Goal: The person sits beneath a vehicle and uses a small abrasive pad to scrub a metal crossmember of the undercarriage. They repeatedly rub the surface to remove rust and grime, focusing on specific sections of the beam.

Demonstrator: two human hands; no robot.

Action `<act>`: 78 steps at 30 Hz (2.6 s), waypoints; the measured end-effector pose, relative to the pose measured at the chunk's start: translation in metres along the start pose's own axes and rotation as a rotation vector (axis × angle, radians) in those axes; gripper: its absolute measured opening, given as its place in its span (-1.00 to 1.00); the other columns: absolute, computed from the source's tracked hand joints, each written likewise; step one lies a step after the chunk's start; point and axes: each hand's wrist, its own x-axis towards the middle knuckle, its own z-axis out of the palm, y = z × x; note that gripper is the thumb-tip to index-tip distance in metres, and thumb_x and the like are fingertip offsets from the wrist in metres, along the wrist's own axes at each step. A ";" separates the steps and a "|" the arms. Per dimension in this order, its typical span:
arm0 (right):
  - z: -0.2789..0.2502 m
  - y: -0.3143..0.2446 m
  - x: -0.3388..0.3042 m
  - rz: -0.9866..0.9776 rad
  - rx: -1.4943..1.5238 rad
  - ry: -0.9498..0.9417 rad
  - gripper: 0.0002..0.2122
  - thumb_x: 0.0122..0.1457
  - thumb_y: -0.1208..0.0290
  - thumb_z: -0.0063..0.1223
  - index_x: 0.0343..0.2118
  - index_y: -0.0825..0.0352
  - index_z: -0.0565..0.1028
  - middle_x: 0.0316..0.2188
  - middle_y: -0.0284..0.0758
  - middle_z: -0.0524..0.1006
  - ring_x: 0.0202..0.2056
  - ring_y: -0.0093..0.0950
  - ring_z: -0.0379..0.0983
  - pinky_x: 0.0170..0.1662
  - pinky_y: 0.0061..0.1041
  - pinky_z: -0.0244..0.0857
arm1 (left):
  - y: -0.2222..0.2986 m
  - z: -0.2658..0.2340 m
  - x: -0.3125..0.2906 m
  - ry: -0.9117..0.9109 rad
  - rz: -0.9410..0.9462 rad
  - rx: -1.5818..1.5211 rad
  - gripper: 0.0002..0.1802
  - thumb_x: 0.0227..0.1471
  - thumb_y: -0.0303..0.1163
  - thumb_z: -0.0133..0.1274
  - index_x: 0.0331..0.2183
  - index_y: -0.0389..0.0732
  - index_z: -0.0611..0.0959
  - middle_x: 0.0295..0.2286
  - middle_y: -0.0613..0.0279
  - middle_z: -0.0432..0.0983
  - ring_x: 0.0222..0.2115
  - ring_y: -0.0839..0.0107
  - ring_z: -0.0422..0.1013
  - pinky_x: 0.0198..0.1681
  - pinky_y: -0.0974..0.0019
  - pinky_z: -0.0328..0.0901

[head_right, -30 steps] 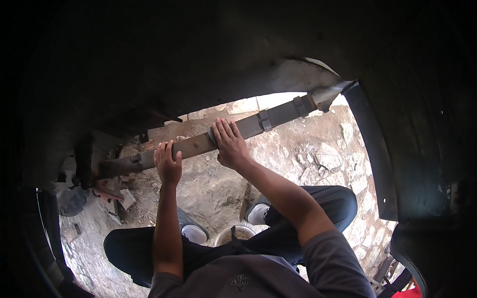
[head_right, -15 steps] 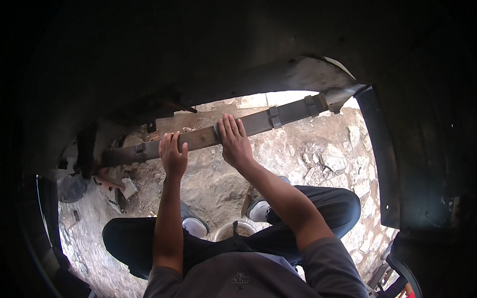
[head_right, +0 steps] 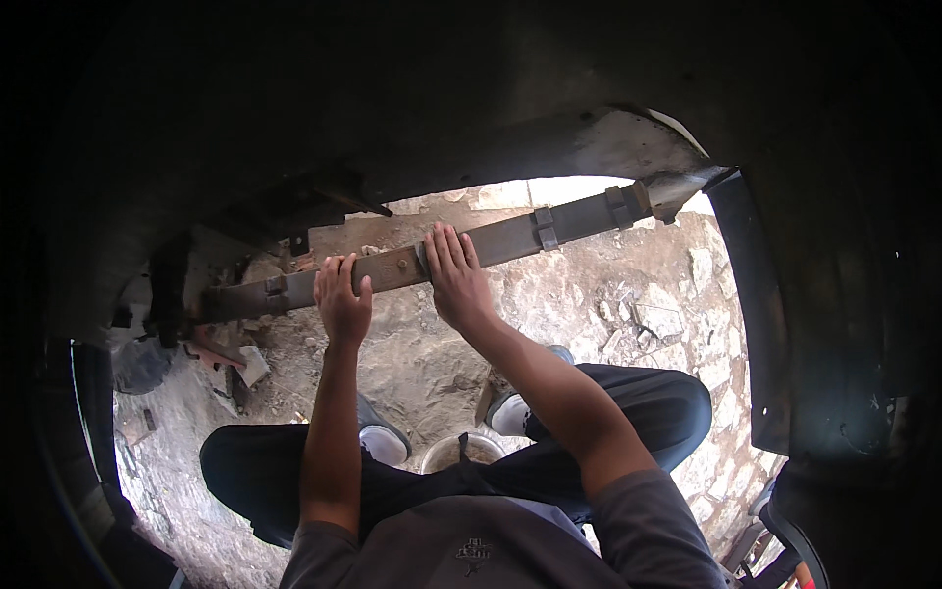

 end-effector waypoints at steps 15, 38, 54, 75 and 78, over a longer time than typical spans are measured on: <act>-0.047 -0.005 -0.059 0.059 0.502 -0.098 -0.45 0.54 0.29 -0.21 0.51 0.37 0.14 0.54 -0.04 0.11 0.54 -0.12 0.03 0.58 -0.10 -0.16 | 0.006 -0.001 -0.011 0.053 -0.005 -0.149 -0.42 0.37 -0.12 0.07 0.31 -0.09 0.48 0.31 -0.02 0.33 0.42 -0.05 0.14 0.51 -0.17 -0.07; -0.069 -0.029 -0.109 0.935 2.635 -0.014 -0.49 0.49 0.21 -0.01 0.35 0.43 0.30 0.24 -0.05 0.48 0.23 -0.21 0.51 0.32 -0.07 0.46 | 0.126 -0.055 -0.062 -0.319 -0.620 -1.531 -0.63 0.24 -0.50 0.32 0.06 -0.35 0.69 -0.14 0.20 0.69 -0.13 0.51 0.57 -0.01 0.37 0.46; -0.056 -0.018 -0.112 0.595 2.567 -0.414 -0.50 0.58 0.15 -0.12 0.43 0.29 0.21 0.19 -0.17 0.47 0.09 -0.25 0.56 0.01 -0.34 0.59 | 0.093 -0.056 -0.059 -0.457 -0.332 -0.994 -0.58 0.14 -0.39 0.41 0.04 -0.19 0.77 -0.37 0.38 0.65 -0.43 0.61 0.41 -0.30 0.42 0.37; -0.071 0.055 -0.059 0.582 0.628 0.201 -0.69 0.31 0.30 0.28 0.07 0.22 0.62 -0.33 -0.13 0.62 -0.31 -0.13 0.68 -0.29 -0.18 0.51 | -0.001 -0.011 0.060 -0.234 -0.074 -0.406 -0.68 0.29 -0.13 0.16 -0.17 -0.17 0.79 -0.28 0.06 0.71 -0.19 0.07 0.62 0.01 0.02 0.46; -0.072 0.070 -0.055 0.449 0.300 0.200 -0.64 0.40 0.42 0.05 0.22 0.10 0.58 -0.11 -0.13 0.62 -0.29 -0.05 0.68 -0.24 -0.09 0.56 | 0.004 0.000 0.044 -0.029 0.154 -0.126 -0.70 0.31 -0.13 0.13 -0.19 -0.11 0.80 -0.29 0.10 0.73 -0.14 0.08 0.60 0.16 0.05 0.36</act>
